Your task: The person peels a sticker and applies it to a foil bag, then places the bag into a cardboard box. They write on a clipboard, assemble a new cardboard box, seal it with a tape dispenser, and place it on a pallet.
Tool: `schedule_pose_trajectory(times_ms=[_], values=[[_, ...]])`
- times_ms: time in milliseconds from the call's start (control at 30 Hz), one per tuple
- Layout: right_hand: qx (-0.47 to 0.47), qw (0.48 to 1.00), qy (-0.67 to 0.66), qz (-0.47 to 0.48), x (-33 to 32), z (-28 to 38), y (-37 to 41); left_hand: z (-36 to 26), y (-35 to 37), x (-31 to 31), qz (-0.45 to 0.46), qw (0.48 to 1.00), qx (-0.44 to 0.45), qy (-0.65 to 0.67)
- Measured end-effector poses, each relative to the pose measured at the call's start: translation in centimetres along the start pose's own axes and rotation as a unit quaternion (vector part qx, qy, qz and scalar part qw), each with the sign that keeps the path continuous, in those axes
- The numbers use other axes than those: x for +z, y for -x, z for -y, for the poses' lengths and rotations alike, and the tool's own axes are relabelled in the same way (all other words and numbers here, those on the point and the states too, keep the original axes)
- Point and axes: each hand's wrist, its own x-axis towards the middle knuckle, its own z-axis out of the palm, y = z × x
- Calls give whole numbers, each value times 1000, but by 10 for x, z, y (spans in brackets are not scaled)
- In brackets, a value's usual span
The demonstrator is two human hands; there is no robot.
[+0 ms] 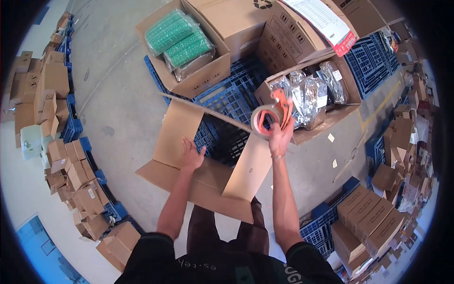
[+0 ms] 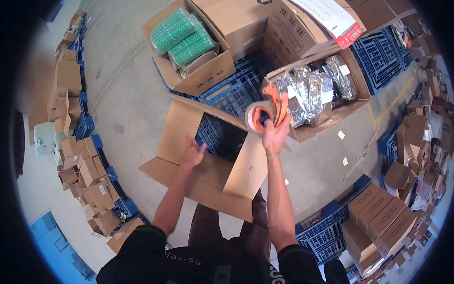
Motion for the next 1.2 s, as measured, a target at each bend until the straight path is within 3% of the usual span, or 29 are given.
schedule_pose_trajectory(times_ms=[33, 67, 133, 200, 267, 333, 400, 467, 567, 633, 700, 767, 900, 1033, 1067, 1100, 1167, 1200], values=[[-27, 999, -15, -31, 1, -2, 12, 7, -12, 12, 64, 991, 60, -101], [-52, 996, -28, -61, 0, -4, 25, 5, -19, 7, 63, 991, 64, -100], [-3, 999, 2, -49, -9, -7, 49, 5, -16, 2, 107, 992, 64, -4], [-63, 993, -31, -98, -7, -6, 59, 9, -14, -19, 153, 985, 77, 4], [-57, 992, -48, -100, -6, -23, 68, 9, -5, -54, 196, 976, 94, 13], [-86, 991, -22, -103, -8, -36, 74, 10, 29, -99, 177, 972, 113, 108], [-89, 990, -41, -98, -7, -30, 72, 18, 88, -129, -6, 992, 105, 68], [-63, 990, -68, -106, -8, -29, 72, 39, 142, -142, -106, 977, 185, 11], [-43, 995, -20, -89, -9, -20, 62, 35, 178, -149, -100, 968, 222, -56], [-60, 994, -5, -92, -9, -17, 57, 2, 148, -131, -112, 973, 136, 148], [-83, 992, 23, -92, -11, -17, 57, -72, 105, -141, 9, 981, 95, 167], [-75, 993, 23, -86, -14, -9, 53, -124, 80, -110, 108, 989, 78, 63], [-43, 995, 42, -75, -19, -7, 53, -105, 70, 22, 33, 991, 123, -27], [-23, 996, 13, -87, -17, -23, 88, -97, 60, 42, 142, 984, 94, -55], [-17, 996, 11, -85, -11, -26, 101, -98, 62, 34, 176, 978, 86, -75], [-20, 993, -61, -102, -3, -32, 114, -91, 74, 22, 191, 977, 91, -10], [-25, 983, -140, -117, 0, -67, 132, -89, 105, -71, 241, 965, 39, 100], [67, 973, -196, -98, -6, -101, 142, -70, 123, -99, 82, 982, 104, 137]])
